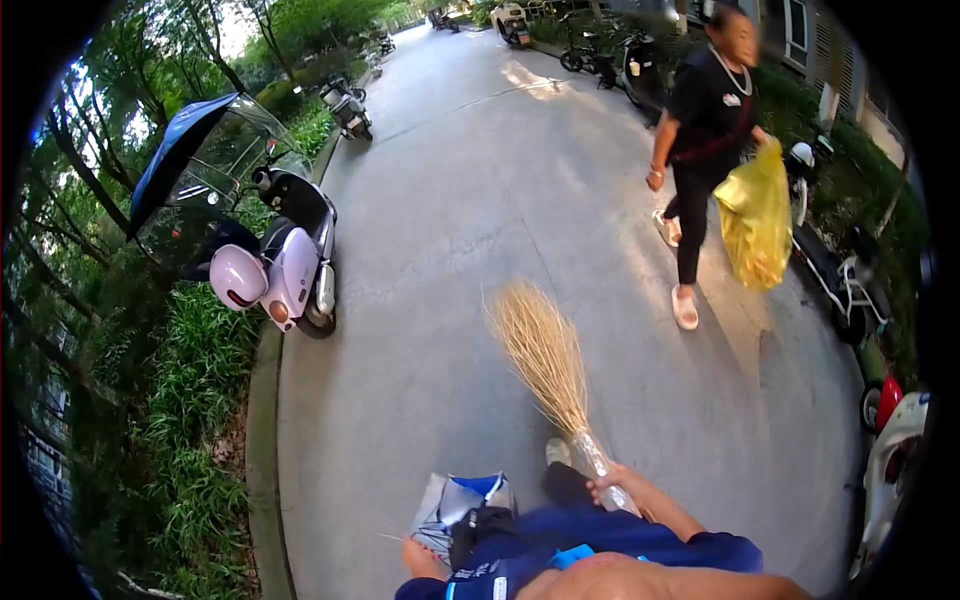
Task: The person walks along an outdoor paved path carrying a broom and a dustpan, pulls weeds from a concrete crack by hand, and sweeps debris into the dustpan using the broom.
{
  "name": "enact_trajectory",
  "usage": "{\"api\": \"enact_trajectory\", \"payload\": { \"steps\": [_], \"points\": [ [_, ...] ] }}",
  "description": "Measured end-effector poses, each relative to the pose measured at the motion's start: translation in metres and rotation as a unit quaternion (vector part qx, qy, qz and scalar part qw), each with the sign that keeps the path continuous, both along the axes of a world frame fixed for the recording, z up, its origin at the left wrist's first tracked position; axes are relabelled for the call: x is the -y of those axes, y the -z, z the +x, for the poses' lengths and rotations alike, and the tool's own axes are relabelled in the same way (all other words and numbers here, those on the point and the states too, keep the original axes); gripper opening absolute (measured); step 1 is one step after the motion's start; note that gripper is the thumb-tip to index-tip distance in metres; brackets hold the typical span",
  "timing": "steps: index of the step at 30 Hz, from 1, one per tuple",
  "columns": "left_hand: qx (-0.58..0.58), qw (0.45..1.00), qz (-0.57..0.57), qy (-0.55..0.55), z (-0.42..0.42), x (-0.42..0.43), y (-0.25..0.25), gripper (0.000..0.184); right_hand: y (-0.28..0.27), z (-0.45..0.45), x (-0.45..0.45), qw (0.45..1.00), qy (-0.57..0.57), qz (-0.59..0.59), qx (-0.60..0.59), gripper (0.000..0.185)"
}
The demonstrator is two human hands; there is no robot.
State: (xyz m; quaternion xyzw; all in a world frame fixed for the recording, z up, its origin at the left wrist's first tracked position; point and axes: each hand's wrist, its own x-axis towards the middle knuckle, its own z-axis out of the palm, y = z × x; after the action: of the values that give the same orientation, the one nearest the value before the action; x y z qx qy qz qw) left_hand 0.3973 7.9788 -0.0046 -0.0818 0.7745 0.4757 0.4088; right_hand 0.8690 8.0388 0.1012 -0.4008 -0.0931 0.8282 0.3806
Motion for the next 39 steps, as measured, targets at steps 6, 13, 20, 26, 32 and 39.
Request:
{"api": "enact_trajectory", "payload": {
  "steps": [6,13,20,26,32,39],
  "points": [
    [-0.001,0.998,0.026,-0.049,-0.024,-0.195,-0.01,0.038,-0.018,0.011,-0.225,1.0,0.002,0.014,-0.024,0.048],
    [-0.035,0.996,-0.037,-0.08,0.002,-0.457,0.055,0.043,0.013,0.026,-0.475,0.999,-0.001,0.023,-0.039,0.048],
    [-0.027,0.997,-0.055,-0.052,0.016,-0.726,0.038,0.048,-0.001,0.055,-0.703,0.994,0.068,-0.086,0.0,0.037],
    [0.022,0.996,-0.071,-0.057,0.006,-0.932,0.051,0.046,0.007,0.075,-0.886,0.988,0.134,-0.078,0.022,0.034],
    [-0.007,0.999,0.04,-0.025,0.028,-1.145,0.072,0.041,0.036,0.104,-1.125,0.995,0.073,-0.059,0.024,0.034],
    [-0.093,0.994,-0.017,-0.062,0.047,-1.394,-0.004,0.041,0.008,0.093,-1.389,0.997,-0.055,-0.04,0.023,0.035]
  ]
}}
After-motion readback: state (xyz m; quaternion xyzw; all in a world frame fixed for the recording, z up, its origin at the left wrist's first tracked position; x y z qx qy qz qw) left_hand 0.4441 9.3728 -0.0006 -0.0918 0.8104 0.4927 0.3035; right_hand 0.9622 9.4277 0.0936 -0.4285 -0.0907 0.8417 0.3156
